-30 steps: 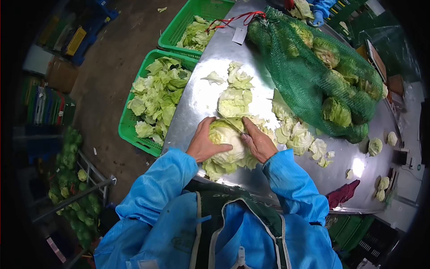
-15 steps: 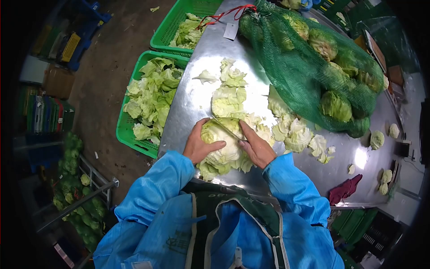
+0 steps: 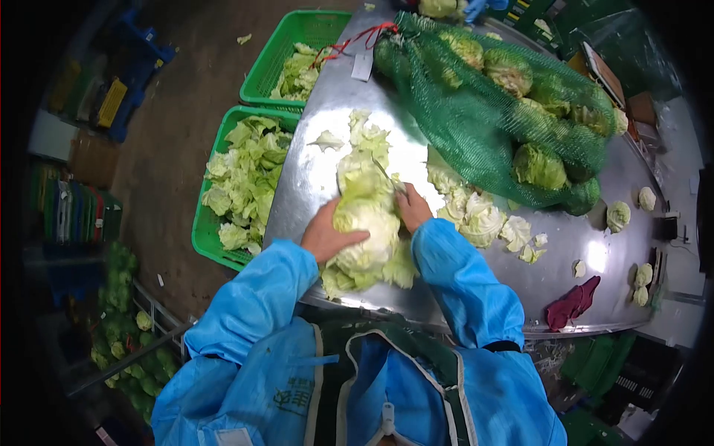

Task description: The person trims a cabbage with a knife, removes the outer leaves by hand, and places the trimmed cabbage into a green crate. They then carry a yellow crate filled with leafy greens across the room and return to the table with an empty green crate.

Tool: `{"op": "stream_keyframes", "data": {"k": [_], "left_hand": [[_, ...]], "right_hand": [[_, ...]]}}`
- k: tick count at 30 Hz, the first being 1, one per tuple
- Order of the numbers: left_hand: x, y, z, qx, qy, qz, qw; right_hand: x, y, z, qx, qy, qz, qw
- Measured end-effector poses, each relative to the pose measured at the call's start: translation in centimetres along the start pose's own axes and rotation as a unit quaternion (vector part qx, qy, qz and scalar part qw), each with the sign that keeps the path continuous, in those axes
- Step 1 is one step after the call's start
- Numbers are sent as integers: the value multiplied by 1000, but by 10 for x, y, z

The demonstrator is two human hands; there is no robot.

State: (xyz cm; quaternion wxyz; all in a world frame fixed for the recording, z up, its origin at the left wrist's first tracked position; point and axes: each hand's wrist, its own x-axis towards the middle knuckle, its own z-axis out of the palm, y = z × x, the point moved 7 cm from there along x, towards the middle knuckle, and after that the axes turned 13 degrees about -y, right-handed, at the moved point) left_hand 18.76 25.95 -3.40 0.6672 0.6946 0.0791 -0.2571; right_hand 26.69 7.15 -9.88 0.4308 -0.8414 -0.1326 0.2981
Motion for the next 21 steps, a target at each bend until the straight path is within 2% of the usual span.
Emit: {"op": "stream_keyframes", "data": {"k": [2, 4, 6, 7, 8, 10, 11, 12, 14, 15, 17, 19, 20, 21], "left_hand": [[-6, -3, -1, 172, 21, 38, 984], [-12, -9, -10, 121, 4, 23, 992], [-31, 4, -34, 203, 161, 35, 965], [-50, 15, -37, 232, 203, 15, 951], [-56, 5, -33, 232, 206, 10, 951], [-66, -13, -14, 264, 229, 48, 936], [-66, -17, -10, 204, 241, 68, 946], [-64, -17, -8, 204, 243, 65, 946], [-61, -5, 2, 231, 221, 93, 943], [-58, -7, 5, 268, 212, 78, 937], [-57, 0, 4, 261, 232, 76, 934], [-57, 1, 7, 245, 251, 74, 934], [-56, 1, 10, 243, 247, 73, 935], [-54, 4, 11, 244, 240, 71, 937]], "right_hand": [[-4, 7, -8, 21, 38, 11, 999], [-29, -7, -6, 60, 32, -1, 998], [-67, -45, 1, 43, -47, 75, 995], [-82, -45, 5, 27, -10, 42, 999], [-98, -45, 10, 14, 29, 9, 999], [-123, -51, 27, 27, 35, -12, 999], [-130, -55, 30, 41, 49, -34, 997], [-122, -29, 32, 42, 45, -34, 998], [-103, 62, 21, 81, 83, 71, 991], [-102, 39, 4, 74, 84, 62, 992], [-117, -2, -23, 139, 43, 202, 968], [-105, -26, -29, 35, 81, 38, 995], [-101, -52, -22, -24, 67, -16, 997], [-96, -76, -11, -47, 13, -48, 998]]}}
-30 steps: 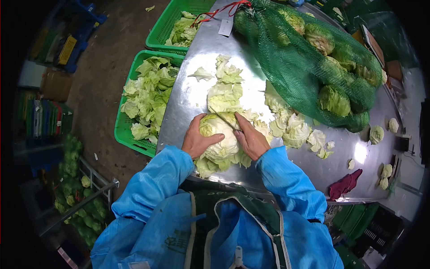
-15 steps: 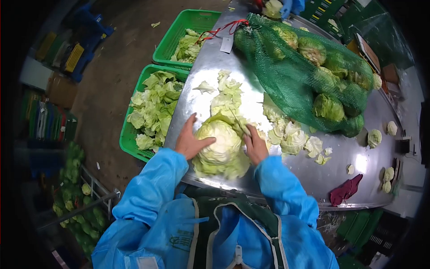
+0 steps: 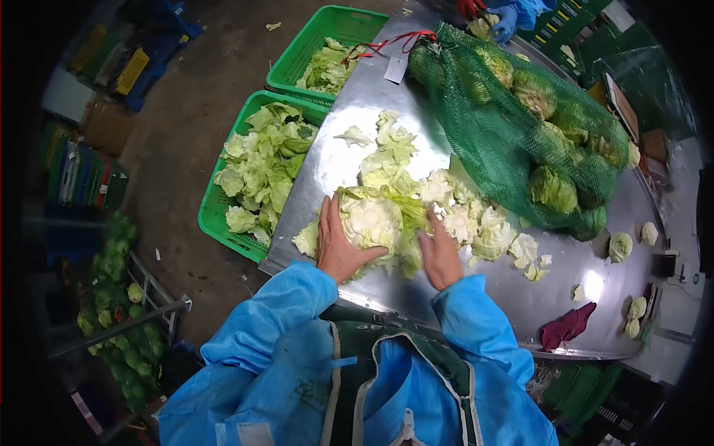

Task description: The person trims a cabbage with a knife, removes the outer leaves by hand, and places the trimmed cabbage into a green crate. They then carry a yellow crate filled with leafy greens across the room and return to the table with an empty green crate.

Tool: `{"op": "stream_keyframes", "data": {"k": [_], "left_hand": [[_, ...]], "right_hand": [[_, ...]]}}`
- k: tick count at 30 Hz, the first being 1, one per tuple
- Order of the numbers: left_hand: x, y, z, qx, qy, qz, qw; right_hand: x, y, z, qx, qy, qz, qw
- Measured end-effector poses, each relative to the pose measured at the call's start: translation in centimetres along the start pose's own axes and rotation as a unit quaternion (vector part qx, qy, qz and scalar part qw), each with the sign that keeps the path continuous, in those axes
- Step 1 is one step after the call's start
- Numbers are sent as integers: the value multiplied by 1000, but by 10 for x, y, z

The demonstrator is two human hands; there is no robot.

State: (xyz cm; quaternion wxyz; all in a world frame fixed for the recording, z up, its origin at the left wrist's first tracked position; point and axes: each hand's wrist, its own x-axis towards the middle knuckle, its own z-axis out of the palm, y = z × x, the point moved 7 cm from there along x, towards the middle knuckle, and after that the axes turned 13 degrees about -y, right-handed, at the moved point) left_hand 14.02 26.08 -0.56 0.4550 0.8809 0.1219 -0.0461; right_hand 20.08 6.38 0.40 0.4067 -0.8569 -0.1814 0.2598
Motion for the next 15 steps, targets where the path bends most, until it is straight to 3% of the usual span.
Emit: {"op": "stream_keyframes", "data": {"k": [2, 5, 13, 15], "left_hand": [[1, 2, 1, 2, -9, 0, 1000], [3, 1, 8, 40, -38, -13, 998], [21, 2, 12, 82, -1, 1, 997], [22, 4, 11, 95, -1, 2, 995]], "right_hand": [[17, -29, 16, -31, -85, -37, 995], [34, -19, 33, -102, -98, -47, 989], [59, -2, 27, -15, -93, -24, 995], [68, 10, 24, -28, -24, -71, 997]]}}
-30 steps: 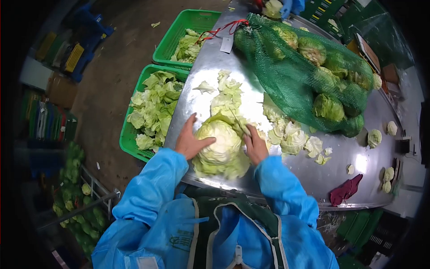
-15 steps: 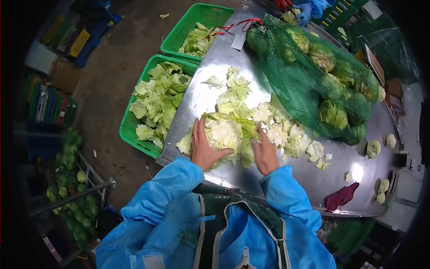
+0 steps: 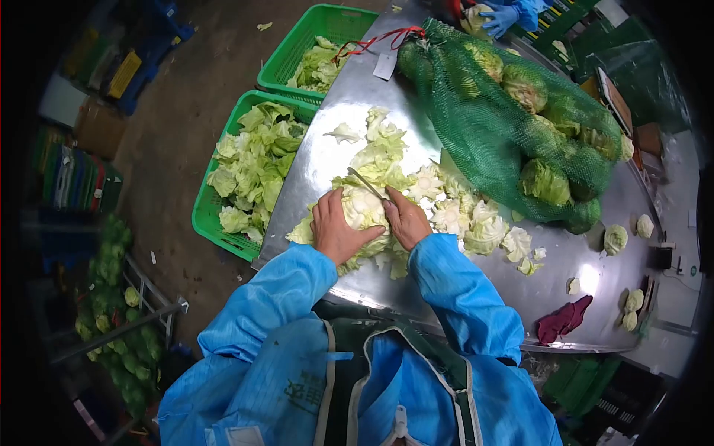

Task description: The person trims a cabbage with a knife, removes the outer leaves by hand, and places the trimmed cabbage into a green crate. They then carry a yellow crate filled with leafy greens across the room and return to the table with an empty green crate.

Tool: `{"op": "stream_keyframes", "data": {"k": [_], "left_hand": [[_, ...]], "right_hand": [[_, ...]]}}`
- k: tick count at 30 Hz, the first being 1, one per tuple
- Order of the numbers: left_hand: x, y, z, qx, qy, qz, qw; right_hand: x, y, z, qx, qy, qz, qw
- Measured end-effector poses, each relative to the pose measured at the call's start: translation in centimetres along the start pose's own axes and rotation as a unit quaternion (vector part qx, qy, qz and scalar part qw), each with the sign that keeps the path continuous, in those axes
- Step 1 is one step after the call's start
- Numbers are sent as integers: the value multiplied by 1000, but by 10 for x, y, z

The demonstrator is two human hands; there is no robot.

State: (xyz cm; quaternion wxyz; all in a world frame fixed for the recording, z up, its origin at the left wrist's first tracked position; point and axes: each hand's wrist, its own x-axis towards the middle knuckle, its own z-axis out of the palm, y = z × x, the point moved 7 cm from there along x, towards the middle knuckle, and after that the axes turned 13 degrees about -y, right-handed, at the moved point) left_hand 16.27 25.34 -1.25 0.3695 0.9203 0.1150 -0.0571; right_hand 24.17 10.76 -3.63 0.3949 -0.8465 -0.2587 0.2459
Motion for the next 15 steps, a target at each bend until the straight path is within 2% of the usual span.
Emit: {"op": "stream_keyframes", "data": {"k": [2, 3, 6, 8, 10, 11, 12, 14, 15], "left_hand": [[-13, 7, 4, 24, -34, 6, 999], [-28, 10, 10, 65, -19, 41, 997], [-41, 7, -1, 29, 7, 67, 997], [-40, -14, -8, -10, -21, 52, 998], [-37, -23, -13, -46, -41, 39, 997], [-40, -24, -19, -78, -23, 10, 997], [-45, -28, -20, -113, -4, -23, 993], [-49, -42, -12, -153, 25, -61, 986], [-49, -46, -11, -177, 27, -63, 982]], "right_hand": [[8, 53, -11, -28, 24, 195, 980], [11, 65, -14, -26, 32, 186, 982], [-4, 86, -5, -12, 23, 182, 983], [-21, 48, -20, 14, 78, 76, 994], [-51, -3, -19, 19, 42, 91, 995], [-64, -23, -11, 25, 14, 100, 995], [-76, -34, -3, -19, 40, 56, 997], [-85, 17, 2, -5, 51, 120, 991], [-84, 69, -5, 28, 73, 141, 987]]}}
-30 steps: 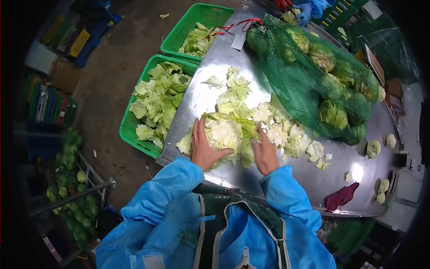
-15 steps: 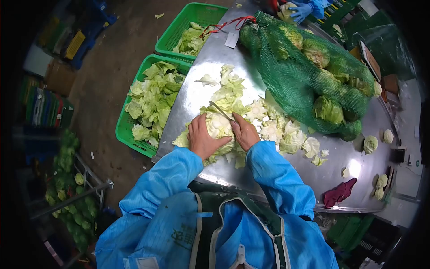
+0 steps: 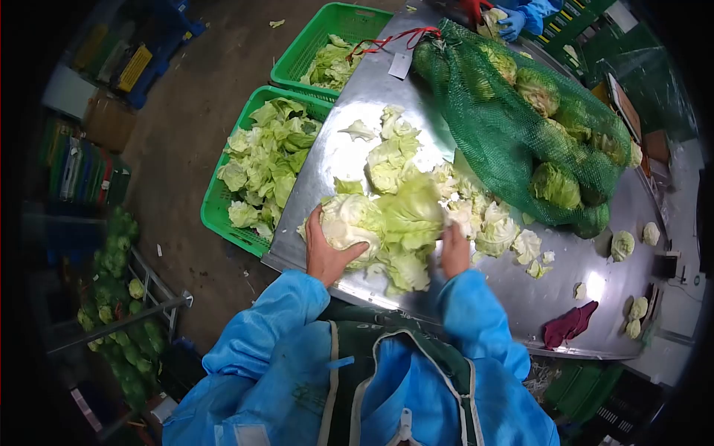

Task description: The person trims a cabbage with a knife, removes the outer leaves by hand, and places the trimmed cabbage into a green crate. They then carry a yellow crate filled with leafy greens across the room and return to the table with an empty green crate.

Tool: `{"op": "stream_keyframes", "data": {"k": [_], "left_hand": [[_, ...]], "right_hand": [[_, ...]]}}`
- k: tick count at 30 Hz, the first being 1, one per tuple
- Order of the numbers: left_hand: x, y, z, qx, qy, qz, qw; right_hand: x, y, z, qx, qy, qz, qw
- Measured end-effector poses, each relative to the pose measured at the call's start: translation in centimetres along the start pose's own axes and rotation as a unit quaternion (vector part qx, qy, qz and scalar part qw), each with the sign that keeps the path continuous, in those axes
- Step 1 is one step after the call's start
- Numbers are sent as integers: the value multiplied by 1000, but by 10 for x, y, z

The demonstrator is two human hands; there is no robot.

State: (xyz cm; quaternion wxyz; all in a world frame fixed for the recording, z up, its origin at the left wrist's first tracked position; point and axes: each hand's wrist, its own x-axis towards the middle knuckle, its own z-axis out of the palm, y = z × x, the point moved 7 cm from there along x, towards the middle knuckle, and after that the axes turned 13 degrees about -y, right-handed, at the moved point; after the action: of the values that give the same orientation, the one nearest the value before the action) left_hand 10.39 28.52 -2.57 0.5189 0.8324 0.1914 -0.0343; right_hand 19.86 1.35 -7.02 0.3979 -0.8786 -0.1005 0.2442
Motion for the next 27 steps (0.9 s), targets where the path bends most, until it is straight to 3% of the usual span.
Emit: {"op": "stream_keyframes", "data": {"k": [1, 2, 3, 5, 7, 10, 13, 17, 19, 21, 23, 25, 27], "left_hand": [[0, -2, 0, -25, 1, -2, 1000], [1, 0, 0, -29, 8, 0, 1000], [4, 6, 3, -5, 1, 19, 1000], [-1, 14, 12, 25, -25, 30, 999], [2, 37, 16, 88, -22, 73, 993], [7, 39, 22, 100, -33, 59, 993], [10, 35, 26, 105, -40, 35, 993], [9, 42, 36, 144, -25, 69, 987], [2, 50, 38, 171, -34, 88, 981], [-9, 46, 36, 186, -47, 102, 976], [-17, 43, 30, 174, -62, 135, 974], [-16, 31, 13, 151, -54, 115, 980], [-12, 15, -4, 90, -79, 44, 992]], "right_hand": [[12, 37, -11, 34, 18, 23, 999], [4, 29, -27, 22, 38, 65, 997], [2, 9, -40, -16, 72, 43, 996], [-5, -56, -31, 4, 46, -61, 997], [-11, -114, 0, -60, -123, -64, 989], [-2, -128, 29, -185, -171, -118, 960], [2, -129, 30, -200, -201, -96, 954], [23, -114, 26, -193, -131, -122, 965], [55, -65, 18, -96, -122, 35, 987], [86, -5, 16, -56, -108, 35, 992], [85, -7, 12, -6, -120, 53, 991], [68, -9, 17, 49, -134, 78, 987], [40, -33, 22, 138, -98, 42, 985]]}}
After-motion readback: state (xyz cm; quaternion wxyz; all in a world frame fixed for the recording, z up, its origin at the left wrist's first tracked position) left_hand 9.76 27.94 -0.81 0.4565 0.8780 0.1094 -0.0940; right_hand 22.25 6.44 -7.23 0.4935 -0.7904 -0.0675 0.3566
